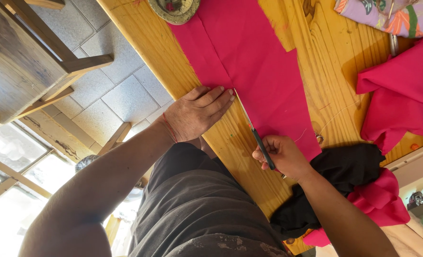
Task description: The person is pinning a pattern to pink fabric and then carefully cutting it out using fabric scissors on a wooden work table.
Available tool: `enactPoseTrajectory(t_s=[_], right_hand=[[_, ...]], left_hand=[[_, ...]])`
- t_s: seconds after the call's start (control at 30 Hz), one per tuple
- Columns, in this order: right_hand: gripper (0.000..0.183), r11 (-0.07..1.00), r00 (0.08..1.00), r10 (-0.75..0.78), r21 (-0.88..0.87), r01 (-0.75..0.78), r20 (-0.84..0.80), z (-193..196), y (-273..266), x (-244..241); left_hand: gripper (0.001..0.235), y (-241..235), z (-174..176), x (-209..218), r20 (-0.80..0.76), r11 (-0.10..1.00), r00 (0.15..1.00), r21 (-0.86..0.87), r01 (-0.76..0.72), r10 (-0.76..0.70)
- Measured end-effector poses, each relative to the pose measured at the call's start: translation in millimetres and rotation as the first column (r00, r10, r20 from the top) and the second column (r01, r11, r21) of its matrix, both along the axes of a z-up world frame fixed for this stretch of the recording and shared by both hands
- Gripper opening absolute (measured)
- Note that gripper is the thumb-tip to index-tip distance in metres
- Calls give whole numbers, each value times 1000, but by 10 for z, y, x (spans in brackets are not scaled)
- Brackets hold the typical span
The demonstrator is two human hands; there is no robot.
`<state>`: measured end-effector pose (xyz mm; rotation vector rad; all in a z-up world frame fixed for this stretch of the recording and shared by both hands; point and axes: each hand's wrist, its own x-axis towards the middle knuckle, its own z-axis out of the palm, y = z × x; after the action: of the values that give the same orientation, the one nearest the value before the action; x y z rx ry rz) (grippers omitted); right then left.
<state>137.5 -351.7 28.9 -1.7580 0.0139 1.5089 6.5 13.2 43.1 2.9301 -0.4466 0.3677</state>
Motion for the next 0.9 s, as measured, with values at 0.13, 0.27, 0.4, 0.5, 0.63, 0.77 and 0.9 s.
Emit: enactPoseTrajectory(t_s=[0.13, 0.27, 0.4, 0.5, 0.63, 0.77, 0.9], right_hand=[[21, 1000, 1000, 27, 4, -27, -10, 159, 124, 37], [25, 999, 999, 38, 24, -37, -37, 264, 233, 77], [24, 997, 999, 48, 68, -46, -25, -82, 95, 42], [25, 998, 999, 41, 57, -40, -24, -112, 76, 30], [27, 999, 1000, 0, 50, 1, -29, -192, 0, 5], [23, 997, 999, 48, 57, -47, -6, -114, 67, 51], [22, 997, 998, 59, 57, -58, -3, -56, 196, 64]], left_hand=[[49, -11, -87, -8, 32, 1000, 999, -19, -4, 5], [44, -130, -487, -51, 52, 998, 999, -57, -3, 6], [48, -18, -171, -20, 45, 998, 999, -55, 1, 1], [43, -156, -645, -81, 54, 997, 999, -83, 7, -3], [47, -160, -707, -85, 56, 996, 998, -85, 9, -4], [47, -161, -695, -86, 64, 997, 998, -74, 6, -1], [40, -135, -593, -75, 70, 996, 998, -89, 9, -3]])
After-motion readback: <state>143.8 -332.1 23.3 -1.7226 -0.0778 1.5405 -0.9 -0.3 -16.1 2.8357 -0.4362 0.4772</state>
